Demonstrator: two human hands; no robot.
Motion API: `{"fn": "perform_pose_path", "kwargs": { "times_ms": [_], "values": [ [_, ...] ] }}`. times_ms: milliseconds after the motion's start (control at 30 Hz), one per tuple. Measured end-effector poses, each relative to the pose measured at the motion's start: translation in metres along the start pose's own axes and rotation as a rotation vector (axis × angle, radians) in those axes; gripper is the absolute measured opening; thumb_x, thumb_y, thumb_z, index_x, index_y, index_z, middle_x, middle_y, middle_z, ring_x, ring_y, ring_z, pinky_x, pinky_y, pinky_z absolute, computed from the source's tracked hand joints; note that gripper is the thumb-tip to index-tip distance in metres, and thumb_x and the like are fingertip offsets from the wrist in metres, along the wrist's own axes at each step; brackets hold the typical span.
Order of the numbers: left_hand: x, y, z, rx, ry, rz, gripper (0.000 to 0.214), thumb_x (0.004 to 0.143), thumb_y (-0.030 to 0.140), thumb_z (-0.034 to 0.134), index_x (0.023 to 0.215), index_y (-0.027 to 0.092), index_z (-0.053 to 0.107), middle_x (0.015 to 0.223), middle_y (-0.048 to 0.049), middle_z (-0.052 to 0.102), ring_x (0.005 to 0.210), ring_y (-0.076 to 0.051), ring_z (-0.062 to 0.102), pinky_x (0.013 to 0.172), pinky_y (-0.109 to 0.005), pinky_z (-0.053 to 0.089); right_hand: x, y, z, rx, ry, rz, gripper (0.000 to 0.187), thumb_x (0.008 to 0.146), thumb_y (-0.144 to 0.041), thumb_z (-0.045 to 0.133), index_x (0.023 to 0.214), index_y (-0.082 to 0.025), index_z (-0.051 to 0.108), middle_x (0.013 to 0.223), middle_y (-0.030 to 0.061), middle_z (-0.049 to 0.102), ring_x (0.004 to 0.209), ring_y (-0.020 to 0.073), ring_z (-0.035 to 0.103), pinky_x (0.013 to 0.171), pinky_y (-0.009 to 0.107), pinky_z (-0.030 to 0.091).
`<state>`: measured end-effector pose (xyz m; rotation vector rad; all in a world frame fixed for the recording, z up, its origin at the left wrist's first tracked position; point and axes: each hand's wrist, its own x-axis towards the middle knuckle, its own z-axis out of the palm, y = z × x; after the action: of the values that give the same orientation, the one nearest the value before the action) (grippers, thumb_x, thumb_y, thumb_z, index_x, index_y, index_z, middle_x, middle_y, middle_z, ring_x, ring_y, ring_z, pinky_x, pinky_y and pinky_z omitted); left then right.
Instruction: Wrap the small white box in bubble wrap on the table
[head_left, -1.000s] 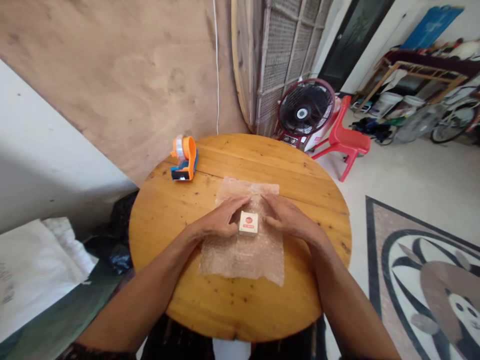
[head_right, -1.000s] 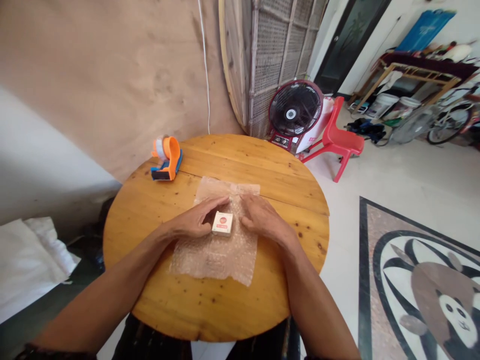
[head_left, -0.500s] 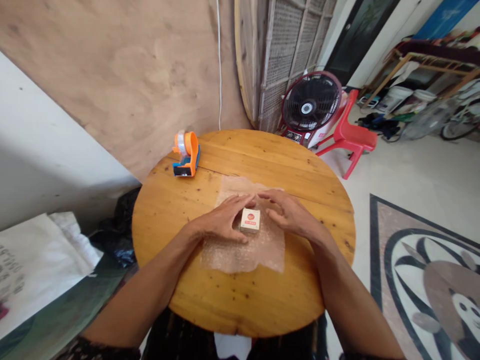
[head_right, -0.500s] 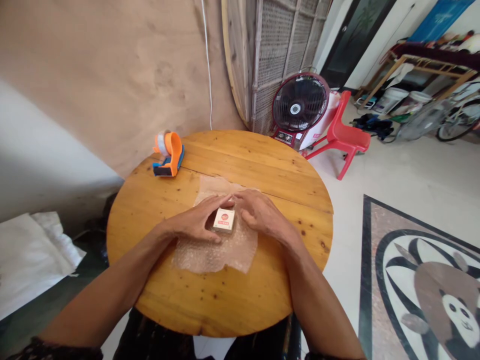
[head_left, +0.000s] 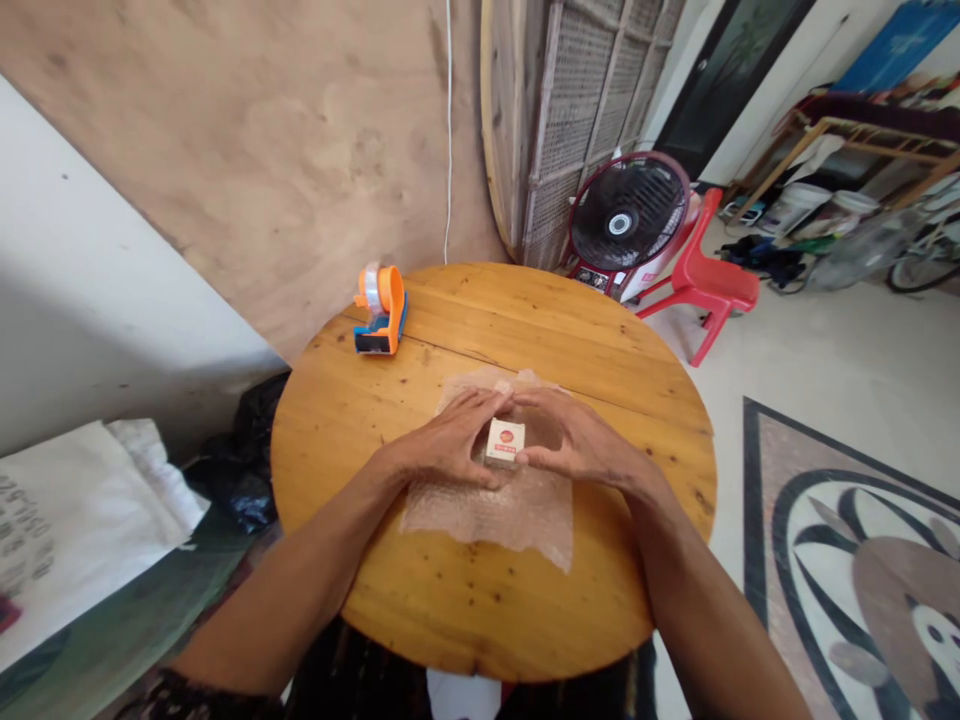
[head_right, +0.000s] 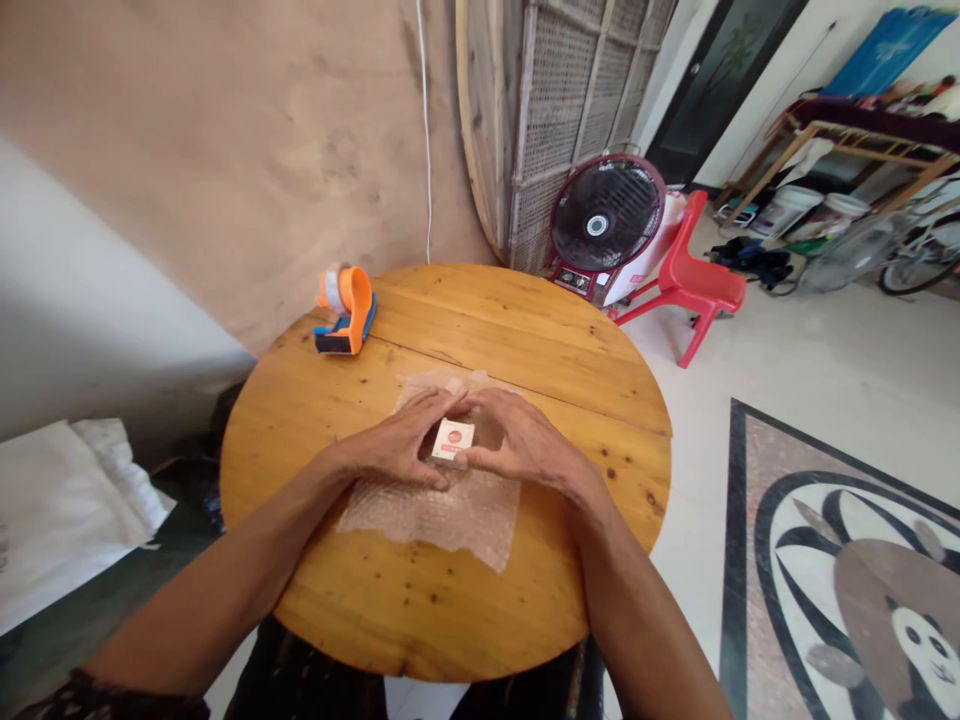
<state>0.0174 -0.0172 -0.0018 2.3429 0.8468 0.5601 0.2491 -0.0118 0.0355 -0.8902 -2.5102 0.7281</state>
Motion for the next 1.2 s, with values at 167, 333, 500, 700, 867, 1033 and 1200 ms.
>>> {"fn": "perform_pose_path", "kwargs": {
  "times_ms": [167, 333, 500, 700, 867, 1033, 1200],
  "values": [
    [-0.001, -0.004, 0.003, 0.031, -0.012, -0.033, 0.111, 0.063, 0.058, 0.075, 0.149, 0.021, 0.015, 0.149, -0.0163, 0.032, 0.136, -0.035, 0.028, 0.112, -0.052, 0.022, -0.001, 0.001, 0.005, -0.001, -0.084, -0.045, 0.079, 0.071, -0.058, 0.070, 0.136, -0.022, 0.043, 0.138, 0.0132, 0.050, 0.125, 0.0286, 0.048, 0.103, 0.045, 0.038],
    [0.000, -0.005, 0.003, 0.020, -0.013, -0.022, 0.108, 0.063, 0.055, 0.076, 0.148, 0.022, 0.019, 0.150, -0.0141, 0.031, 0.136, -0.034, 0.029, 0.113, -0.050, 0.023, -0.001, 0.005, 0.013, -0.083, -0.078, -0.063, 0.070, 0.075, -0.053, 0.068, 0.133, -0.021, 0.045, 0.142, 0.0139, 0.045, 0.128, 0.0301, 0.044, 0.102, 0.046, 0.038],
    [0.000, -0.003, 0.001, 0.031, -0.027, -0.013, 0.111, 0.062, 0.059, 0.076, 0.149, 0.020, 0.018, 0.150, -0.0142, 0.032, 0.137, -0.034, 0.029, 0.113, -0.049, 0.022, 0.003, 0.003, 0.014, -0.055, -0.052, -0.069, 0.050, 0.076, -0.031, 0.068, 0.122, -0.022, 0.054, 0.136, 0.0095, 0.050, 0.123, 0.0257, 0.049, 0.102, 0.041, 0.039],
    [-0.001, -0.009, 0.003, 0.070, -0.035, -0.021, 0.111, 0.062, 0.066, 0.072, 0.148, 0.019, 0.020, 0.152, -0.0163, 0.027, 0.139, -0.034, 0.025, 0.114, -0.051, 0.020, -0.003, 0.005, -0.001, -0.057, -0.022, 0.004, 0.046, 0.075, -0.027, 0.065, 0.121, -0.021, 0.056, 0.131, 0.0089, 0.055, 0.120, 0.0245, 0.053, 0.100, 0.039, 0.042],
    [-0.001, -0.013, 0.005, 0.098, -0.066, -0.026, 0.113, 0.061, 0.070, 0.069, 0.148, 0.015, 0.022, 0.152, -0.0182, 0.028, 0.140, -0.035, 0.022, 0.116, -0.050, 0.019, -0.011, 0.014, -0.015, -0.086, 0.050, 0.209, 0.046, 0.076, -0.033, 0.066, 0.119, -0.021, 0.057, 0.121, 0.0083, 0.063, 0.107, 0.0255, 0.061, 0.092, 0.041, 0.047],
    [-0.002, -0.013, 0.005, 0.116, -0.079, -0.047, 0.113, 0.061, 0.071, 0.068, 0.149, 0.015, 0.023, 0.152, -0.0179, 0.027, 0.141, -0.036, 0.022, 0.116, -0.050, 0.018, -0.029, 0.012, -0.033, -0.067, 0.082, 0.300, 0.041, 0.075, -0.031, 0.066, 0.115, -0.023, 0.061, 0.116, 0.0054, 0.067, 0.101, 0.0244, 0.063, 0.090, 0.038, 0.049],
    [-0.003, -0.012, 0.004, 0.143, -0.119, -0.075, 0.111, 0.063, 0.069, 0.068, 0.148, 0.014, 0.024, 0.154, -0.0192, 0.024, 0.142, -0.037, 0.018, 0.116, -0.052, 0.015, -0.072, 0.015, -0.046, -0.160, 0.205, 0.446, 0.044, 0.076, -0.040, 0.066, 0.116, -0.022, 0.061, 0.115, 0.0082, 0.067, 0.101, 0.0276, 0.064, 0.087, 0.040, 0.051]
  ]
}}
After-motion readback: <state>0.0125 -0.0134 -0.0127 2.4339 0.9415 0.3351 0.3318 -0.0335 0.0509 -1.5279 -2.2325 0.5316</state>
